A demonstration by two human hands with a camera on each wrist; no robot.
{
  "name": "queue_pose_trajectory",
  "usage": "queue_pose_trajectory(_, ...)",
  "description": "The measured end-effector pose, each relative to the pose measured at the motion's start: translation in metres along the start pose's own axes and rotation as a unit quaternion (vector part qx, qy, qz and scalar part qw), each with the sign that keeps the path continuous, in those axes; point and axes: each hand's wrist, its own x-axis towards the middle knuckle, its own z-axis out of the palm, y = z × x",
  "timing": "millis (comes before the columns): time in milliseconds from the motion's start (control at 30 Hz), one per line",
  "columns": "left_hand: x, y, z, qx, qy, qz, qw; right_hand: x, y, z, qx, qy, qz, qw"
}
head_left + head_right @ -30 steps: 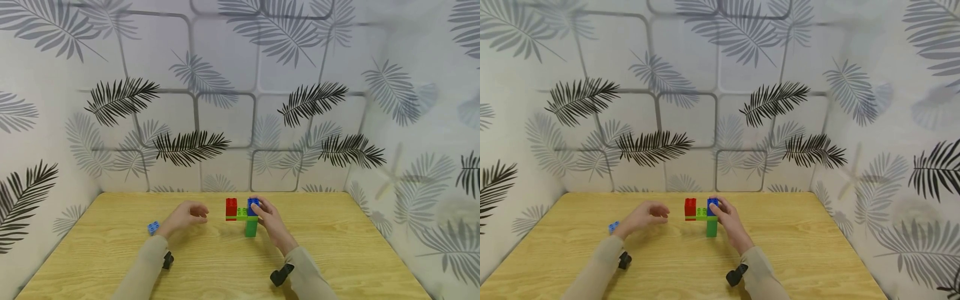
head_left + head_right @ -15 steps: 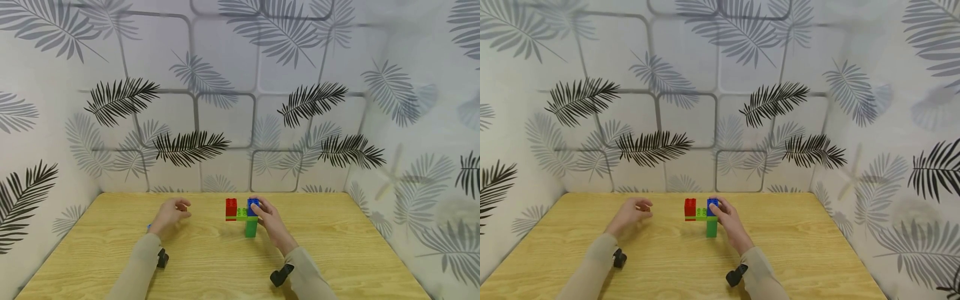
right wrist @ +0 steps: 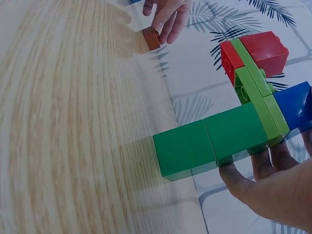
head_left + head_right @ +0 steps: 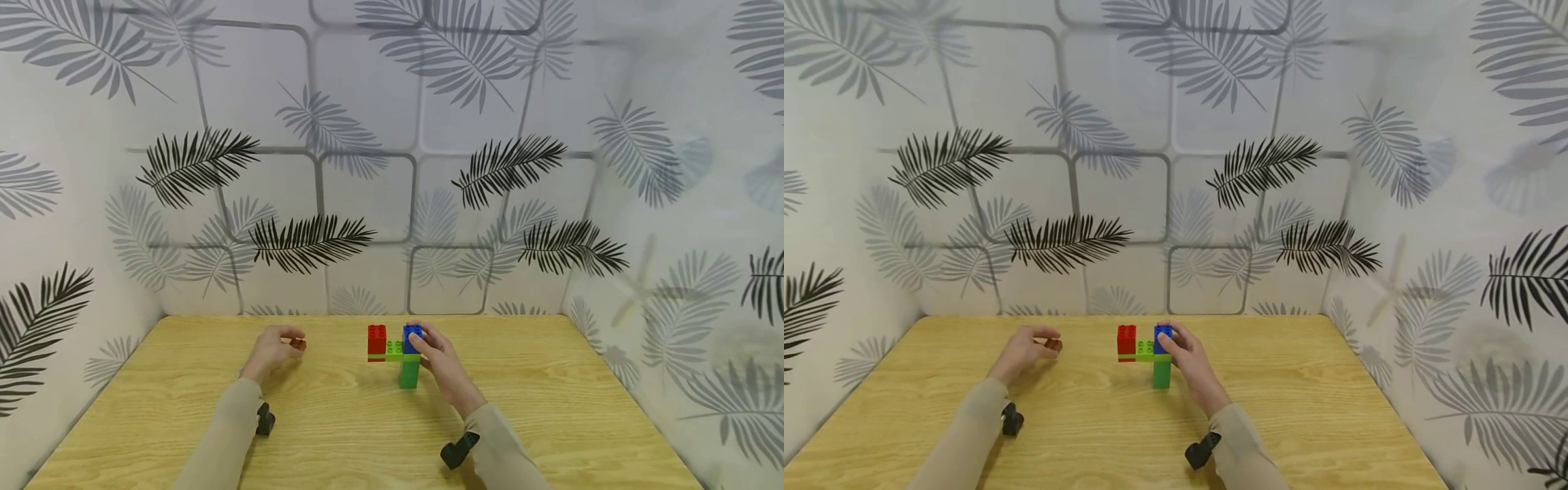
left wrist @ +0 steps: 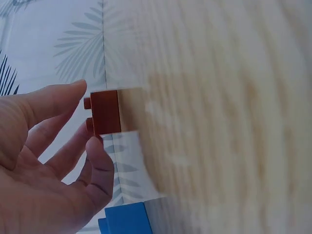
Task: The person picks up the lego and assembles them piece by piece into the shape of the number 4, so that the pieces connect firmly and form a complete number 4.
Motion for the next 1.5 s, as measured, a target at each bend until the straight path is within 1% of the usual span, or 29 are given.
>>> queue_pose_trajectory(100, -0.001, -0.001, 0.0, 0.005, -0.013, 0.008, 0.9999, 0.0, 0.001, 0.001, 0.0, 0.001, 0.002, 1.0)
queue_pose_trajectory(167, -0.002, -0.002, 0.0, 0.005, -0.025, 0.008, 0.9996, -0.001, 0.0, 0.001, 0.001, 0.001, 0.004, 1.0)
queue_pose_trajectory(367, -0.006, 0.0, 0.0, -0.013, -0.054, -0.001, 0.9985, 0.0, 0.001, 0.002, -0.005, 0.0, 0.002, 1.0)
queue_pose_trajectory(433, -0.006, 0.001, 0.001, 0.001, -0.055, 0.001, 0.9985, 0.001, 0.002, 0.001, -0.004, 0.001, 0.001, 1.0)
queue_pose_trajectory(500, -0.005, 0.005, 0.002, 0.017, -0.06, 0.013, 0.998, 0.001, 0.002, 0.001, -0.004, 0.003, 0.0, 1.0)
queue_pose_trajectory(600, -0.005, 0.011, 0.006, 0.05, -0.064, 0.032, 0.9962, 0.002, 0.001, 0.0, -0.002, 0.006, 0.001, 1.0)
queue_pose_trajectory(700, -0.005, 0.017, 0.012, 0.05, -0.07, 0.037, 0.9956, 0.002, 0.001, -0.001, -0.008, 0.003, 0.001, 1.0)
queue_pose_trajectory(833, -0.006, 0.02, 0.02, 0.048, -0.084, 0.039, 0.9945, 0.003, 0.002, -0.001, -0.012, 0.002, 0.0, 0.9999)
queue_pose_trajectory(900, -0.006, 0.021, 0.025, 0.06, -0.091, 0.046, 0.993, 0.003, 0.003, -0.001, -0.008, 0.002, 0.003, 1.0)
queue_pose_trajectory(1033, -0.006, 0.025, 0.034, 0.067, -0.097, 0.046, 0.9919, 0.003, 0.003, 0.0, -0.005, 0.002, 0.006, 1.0)
queue_pose_trajectory(1167, -0.005, 0.03, 0.041, 0.061, -0.1, 0.043, 0.9922, 0.003, 0.003, -0.001, -0.008, 0.004, 0.006, 0.9999)
queue_pose_trajectory(1267, -0.003, 0.033, 0.044, 0.061, -0.101, 0.045, 0.992, 0.003, 0.004, -0.001, -0.01, 0.006, 0.008, 0.9999)
queue_pose_trajectory(1400, -0.001, 0.034, 0.045, 0.06, -0.104, 0.051, 0.9914, 0.003, 0.005, -0.002, -0.003, 0.007, 0.013, 0.9999)
queue_pose_trajectory(1500, 0.001, 0.035, 0.043, 0.037, -0.113, 0.056, 0.9913, 0.004, 0.004, -0.003, 0.0, 0.006, 0.008, 1.0)
